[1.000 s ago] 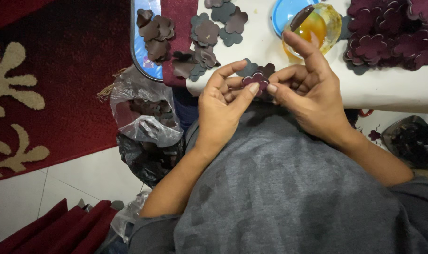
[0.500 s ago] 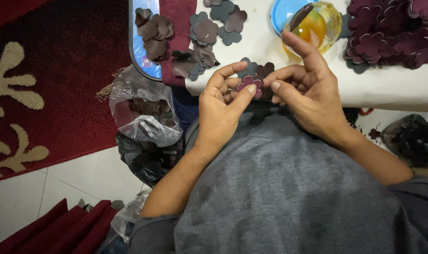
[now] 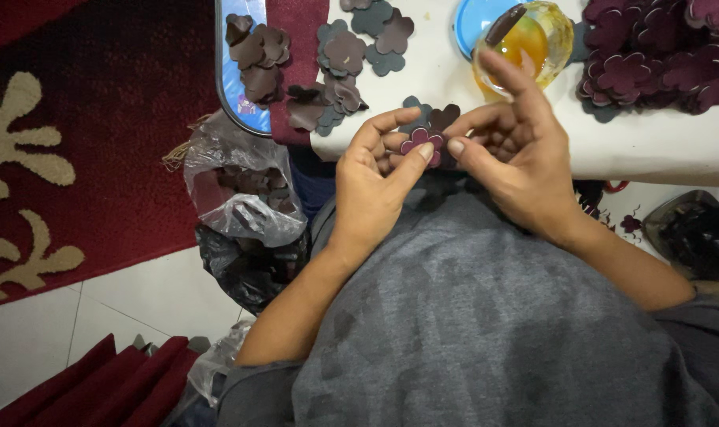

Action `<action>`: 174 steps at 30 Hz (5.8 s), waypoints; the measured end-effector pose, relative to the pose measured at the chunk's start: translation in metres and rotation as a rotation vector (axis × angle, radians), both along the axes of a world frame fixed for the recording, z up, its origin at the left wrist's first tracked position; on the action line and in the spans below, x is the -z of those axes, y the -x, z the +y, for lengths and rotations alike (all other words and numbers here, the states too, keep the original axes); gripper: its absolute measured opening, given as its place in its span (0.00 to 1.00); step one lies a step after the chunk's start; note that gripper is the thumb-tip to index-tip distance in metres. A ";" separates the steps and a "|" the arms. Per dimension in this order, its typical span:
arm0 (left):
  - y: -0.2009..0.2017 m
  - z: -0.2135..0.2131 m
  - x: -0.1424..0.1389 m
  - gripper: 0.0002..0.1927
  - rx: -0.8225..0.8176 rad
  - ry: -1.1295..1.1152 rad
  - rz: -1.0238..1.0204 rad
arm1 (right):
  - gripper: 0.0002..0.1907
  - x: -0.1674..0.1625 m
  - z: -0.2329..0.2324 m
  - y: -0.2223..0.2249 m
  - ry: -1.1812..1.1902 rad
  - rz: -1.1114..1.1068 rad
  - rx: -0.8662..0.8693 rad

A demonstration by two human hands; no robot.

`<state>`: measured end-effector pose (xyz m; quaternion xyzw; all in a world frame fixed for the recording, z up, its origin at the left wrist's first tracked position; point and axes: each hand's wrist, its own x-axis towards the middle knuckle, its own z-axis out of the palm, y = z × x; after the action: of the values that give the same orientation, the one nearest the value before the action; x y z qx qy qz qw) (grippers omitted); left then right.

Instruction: The person repeatedly picks up small flower-shaped felt pieces from a table, aligns them, and presses them together by hand. The person handles the pieces one at a time, occasionally dipping fingers into a small container of liquid adhesive before joining the pieces.

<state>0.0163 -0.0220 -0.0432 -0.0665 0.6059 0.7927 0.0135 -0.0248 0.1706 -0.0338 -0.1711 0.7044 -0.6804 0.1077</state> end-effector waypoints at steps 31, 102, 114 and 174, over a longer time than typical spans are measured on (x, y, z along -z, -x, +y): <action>0.004 -0.003 -0.009 0.16 0.010 -0.016 0.041 | 0.41 -0.016 0.002 0.003 -0.378 0.830 0.059; 0.043 -0.047 -0.080 0.07 0.003 1.080 0.282 | 0.41 -0.057 -0.043 0.006 -0.459 0.521 -0.076; 0.045 -0.047 -0.080 0.06 -0.056 0.981 0.410 | 0.44 -0.062 -0.046 0.016 -0.505 0.455 -0.081; -0.007 -0.004 -0.052 0.25 0.162 -0.125 -0.044 | 0.45 -0.060 0.007 0.001 0.101 -0.173 -0.033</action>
<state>0.0232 -0.0260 0.0091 -0.0340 0.5583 0.8235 0.0950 -0.0254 0.1772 0.0260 -0.1286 0.6542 -0.7256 0.1704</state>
